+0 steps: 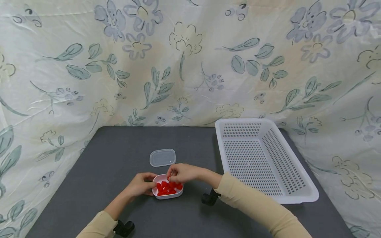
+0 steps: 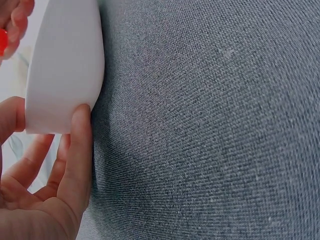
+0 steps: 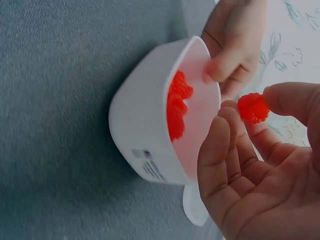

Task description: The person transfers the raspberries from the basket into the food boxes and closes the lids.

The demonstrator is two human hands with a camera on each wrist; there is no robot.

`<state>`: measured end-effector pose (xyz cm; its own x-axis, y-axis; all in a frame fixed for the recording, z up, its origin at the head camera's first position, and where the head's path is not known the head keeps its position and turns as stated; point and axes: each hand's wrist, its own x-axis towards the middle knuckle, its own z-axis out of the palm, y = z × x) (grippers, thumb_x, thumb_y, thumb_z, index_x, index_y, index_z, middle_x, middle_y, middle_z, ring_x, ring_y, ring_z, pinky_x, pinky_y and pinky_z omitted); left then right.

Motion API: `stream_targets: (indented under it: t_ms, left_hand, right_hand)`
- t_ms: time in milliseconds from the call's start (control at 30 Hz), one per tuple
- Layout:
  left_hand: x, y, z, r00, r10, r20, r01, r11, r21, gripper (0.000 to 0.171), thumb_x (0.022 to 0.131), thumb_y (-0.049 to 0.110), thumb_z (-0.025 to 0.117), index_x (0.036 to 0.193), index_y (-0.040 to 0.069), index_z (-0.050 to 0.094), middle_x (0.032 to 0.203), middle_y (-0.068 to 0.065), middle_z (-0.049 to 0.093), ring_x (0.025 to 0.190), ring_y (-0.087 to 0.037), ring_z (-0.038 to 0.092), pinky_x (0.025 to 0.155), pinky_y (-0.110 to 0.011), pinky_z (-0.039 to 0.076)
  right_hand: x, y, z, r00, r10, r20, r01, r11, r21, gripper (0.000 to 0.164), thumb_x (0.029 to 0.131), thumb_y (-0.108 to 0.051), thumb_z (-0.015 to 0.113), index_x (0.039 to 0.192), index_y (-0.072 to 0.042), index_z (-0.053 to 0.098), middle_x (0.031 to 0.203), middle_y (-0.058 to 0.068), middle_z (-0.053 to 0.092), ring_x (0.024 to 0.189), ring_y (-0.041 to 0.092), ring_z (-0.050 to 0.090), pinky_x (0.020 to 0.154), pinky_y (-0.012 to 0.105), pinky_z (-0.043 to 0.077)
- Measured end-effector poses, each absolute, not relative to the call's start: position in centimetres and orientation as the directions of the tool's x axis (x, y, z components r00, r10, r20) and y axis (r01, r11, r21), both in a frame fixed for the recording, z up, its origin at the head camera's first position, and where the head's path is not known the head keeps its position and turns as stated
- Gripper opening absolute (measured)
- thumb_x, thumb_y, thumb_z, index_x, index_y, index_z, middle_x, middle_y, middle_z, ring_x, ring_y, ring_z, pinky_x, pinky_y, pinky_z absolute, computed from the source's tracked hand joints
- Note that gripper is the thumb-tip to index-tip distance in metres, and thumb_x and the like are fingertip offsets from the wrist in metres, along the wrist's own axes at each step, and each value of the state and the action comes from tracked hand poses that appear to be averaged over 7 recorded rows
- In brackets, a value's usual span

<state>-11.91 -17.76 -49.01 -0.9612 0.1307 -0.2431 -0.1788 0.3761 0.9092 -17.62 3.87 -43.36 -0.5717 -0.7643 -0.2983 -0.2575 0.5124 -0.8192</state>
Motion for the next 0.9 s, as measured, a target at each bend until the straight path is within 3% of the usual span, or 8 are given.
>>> stream_targets:
  t_ms: [267, 567, 900]
  left_hand:
    - [-11.8, -17.9, -49.0, -0.962, 0.156, -0.223, -0.158, 0.35, 0.924, 0.035, 0.083, 0.007, 0.062, 0.115, -0.006, 0.057, 0.104, -0.018, 0.061, 0.073, -0.019, 0.062, 0.062, -0.037, 0.057]
    - [-11.8, -17.8, -49.0, -0.962, 0.148, -0.228, -0.163, 0.358, 0.919, 0.036, 0.082, 0.007, 0.062, 0.115, -0.005, 0.056, 0.103, -0.017, 0.061, 0.072, -0.019, 0.061, 0.062, -0.037, 0.057]
    - [-11.7, -17.9, -49.1, -0.96, 0.13, -0.249, -0.187, 0.366, 0.912, 0.039, 0.083, 0.012, 0.064, 0.118, -0.004, 0.056, 0.106, -0.016, 0.061, 0.077, -0.02, 0.061, 0.065, -0.037, 0.057]
  right_hand:
    - [-16.7, 2.9, -44.4, -0.572, -0.769, -0.284, -0.373, 0.553, -0.745, 0.006, 0.086, -0.01, 0.057, 0.092, -0.012, 0.057, 0.074, -0.002, 0.057, 0.055, 0.009, 0.051, 0.049, 0.018, 0.046]
    - [-16.8, 2.9, -44.6, -0.59, -0.767, -0.253, -0.453, 0.574, -0.683, 0.006, 0.086, -0.012, 0.058, 0.092, -0.013, 0.058, 0.072, -0.007, 0.056, 0.057, 0.003, 0.05, 0.05, 0.015, 0.045]
    - [-18.2, 3.5, -42.8, -0.699, -0.683, -0.211, -0.373, 0.601, -0.707, 0.013, 0.09, -0.017, 0.055, 0.099, -0.009, 0.061, 0.082, -0.001, 0.06, 0.065, 0.011, 0.054, 0.055, 0.019, 0.048]
